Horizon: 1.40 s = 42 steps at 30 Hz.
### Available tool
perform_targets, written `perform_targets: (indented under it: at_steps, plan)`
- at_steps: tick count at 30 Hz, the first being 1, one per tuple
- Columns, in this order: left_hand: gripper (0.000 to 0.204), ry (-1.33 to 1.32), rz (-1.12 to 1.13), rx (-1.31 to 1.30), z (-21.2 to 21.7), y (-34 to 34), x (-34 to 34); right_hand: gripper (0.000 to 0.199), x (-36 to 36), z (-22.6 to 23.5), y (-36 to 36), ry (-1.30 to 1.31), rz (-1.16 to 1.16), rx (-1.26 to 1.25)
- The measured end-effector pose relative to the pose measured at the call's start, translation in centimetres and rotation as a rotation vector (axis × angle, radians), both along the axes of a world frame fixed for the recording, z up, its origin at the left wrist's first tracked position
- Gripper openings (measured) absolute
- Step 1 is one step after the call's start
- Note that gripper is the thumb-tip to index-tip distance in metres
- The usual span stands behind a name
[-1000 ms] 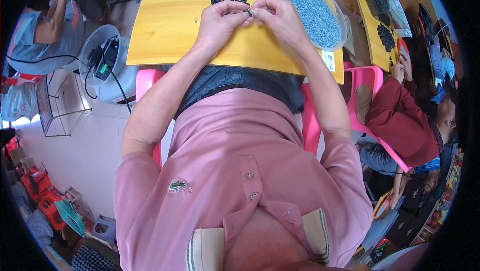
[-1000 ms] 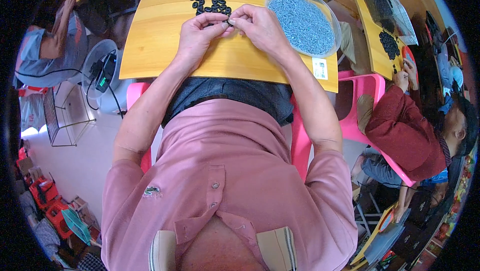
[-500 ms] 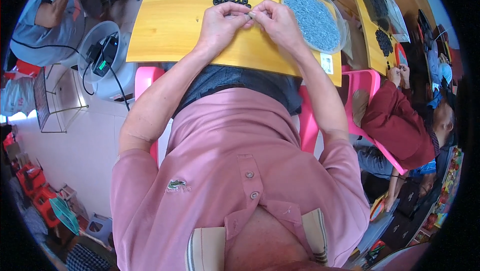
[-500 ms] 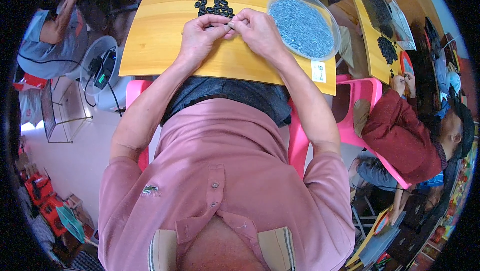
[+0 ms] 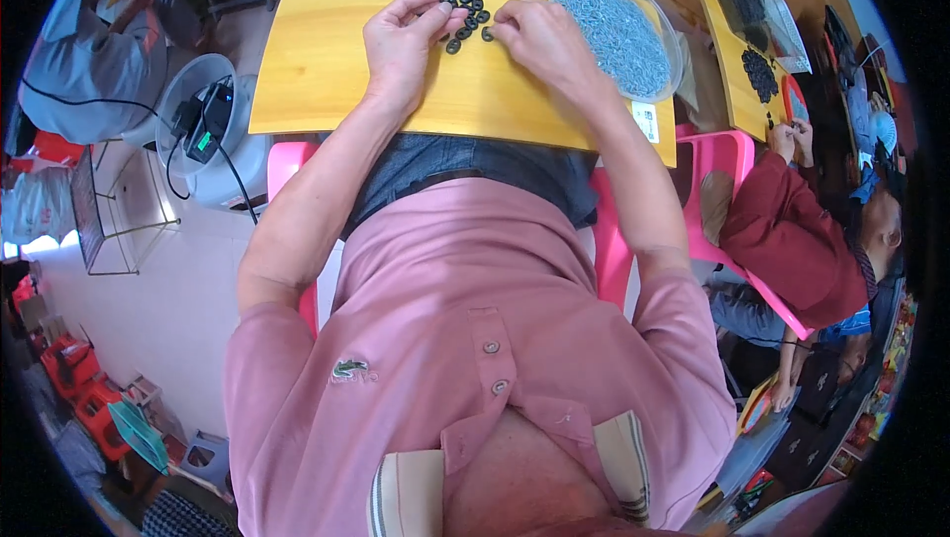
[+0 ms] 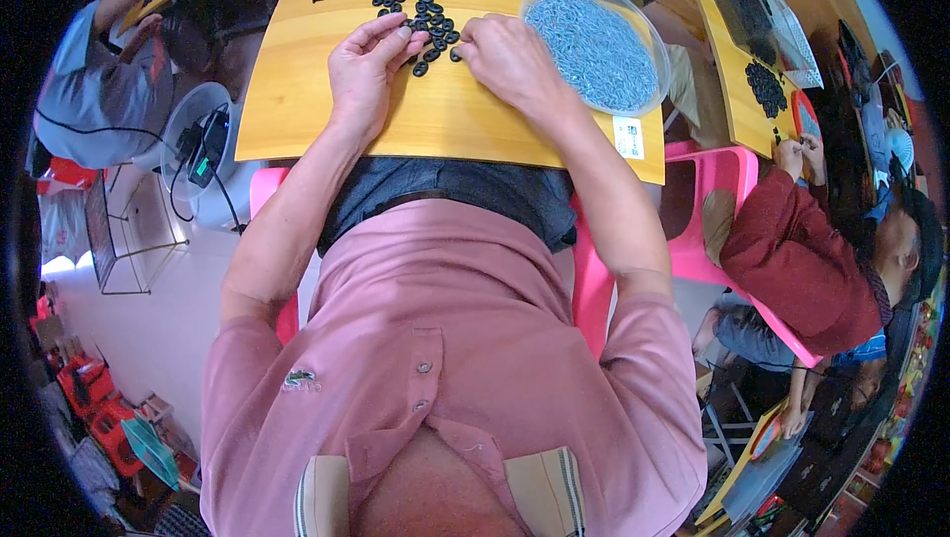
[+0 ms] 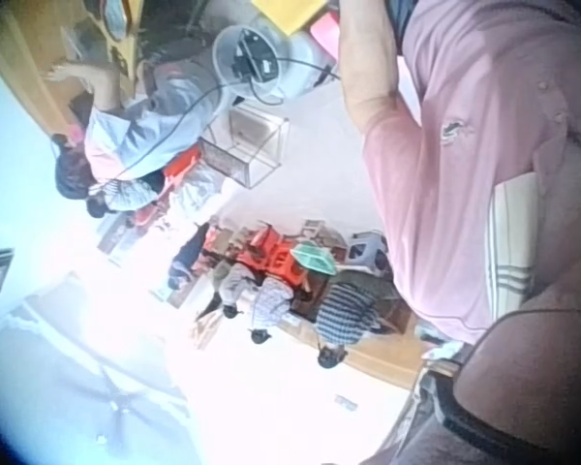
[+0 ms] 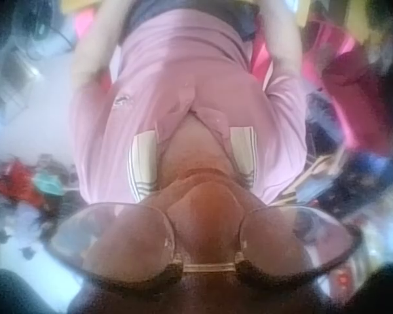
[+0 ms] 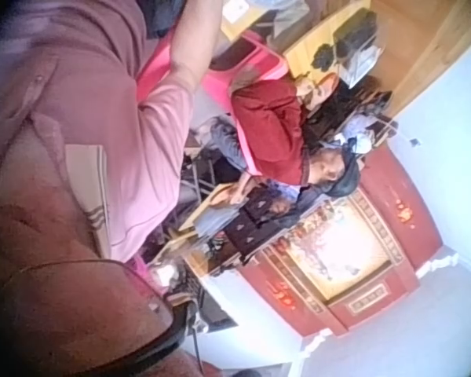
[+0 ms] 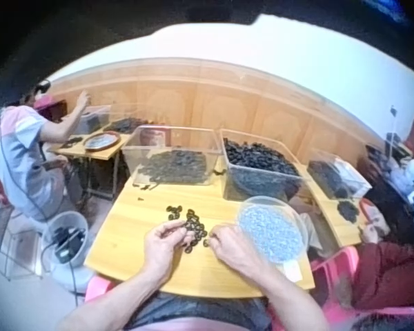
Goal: The person assembles small components by taking metal pins from a bowl, inserting them into black plastic pieces by hand, and placing the assembled pieces onto the table.
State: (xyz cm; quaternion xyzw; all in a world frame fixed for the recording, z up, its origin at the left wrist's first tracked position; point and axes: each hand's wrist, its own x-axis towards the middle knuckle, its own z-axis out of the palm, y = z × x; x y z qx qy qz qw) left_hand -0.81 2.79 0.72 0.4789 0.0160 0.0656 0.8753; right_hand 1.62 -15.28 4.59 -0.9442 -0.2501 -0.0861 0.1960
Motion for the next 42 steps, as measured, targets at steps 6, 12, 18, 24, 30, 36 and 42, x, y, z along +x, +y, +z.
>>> perform_targets:
  at_steps: [6, 12, 18, 24, 30, 36, 42]
  plan:
    - [0.021, 0.021, -0.07, 0.009, -0.4, -0.3, -0.2, 0.02, 0.5, -1.4, 0.4, 0.024, -0.034, -0.086]
    - [0.019, 0.029, -0.088, 0.01, -0.4, -0.7, -0.5, 0.021, 0.2, -1.1, 0.4, 0.019, -0.001, 0.024]
    - [0.022, 0.058, -0.053, -0.043, -0.7, -0.2, -0.1, 0.025, 0.1, -1.4, 1.2, 0.078, 0.046, 0.052]
    - [0.022, -0.022, 0.018, 0.024, -0.4, -0.3, -0.3, 0.027, 0.2, -1.1, 1.1, 0.151, -0.007, 0.067]
    - [0.02, 0.019, -0.115, -0.029, -0.1, -0.8, -0.9, 0.019, 0.7, -1.2, 0.7, 0.209, -0.004, 0.062]
    - [0.018, 0.049, -0.132, -0.01, -0.5, -1.1, -0.9, 0.018, 0.4, -1.3, 0.3, 0.19, 0.035, 0.15]
    - [0.017, -0.001, -0.106, 0.017, -0.9, -1.4, -0.9, 0.019, -0.4, -0.6, -0.2, 0.303, 0.042, 0.307]
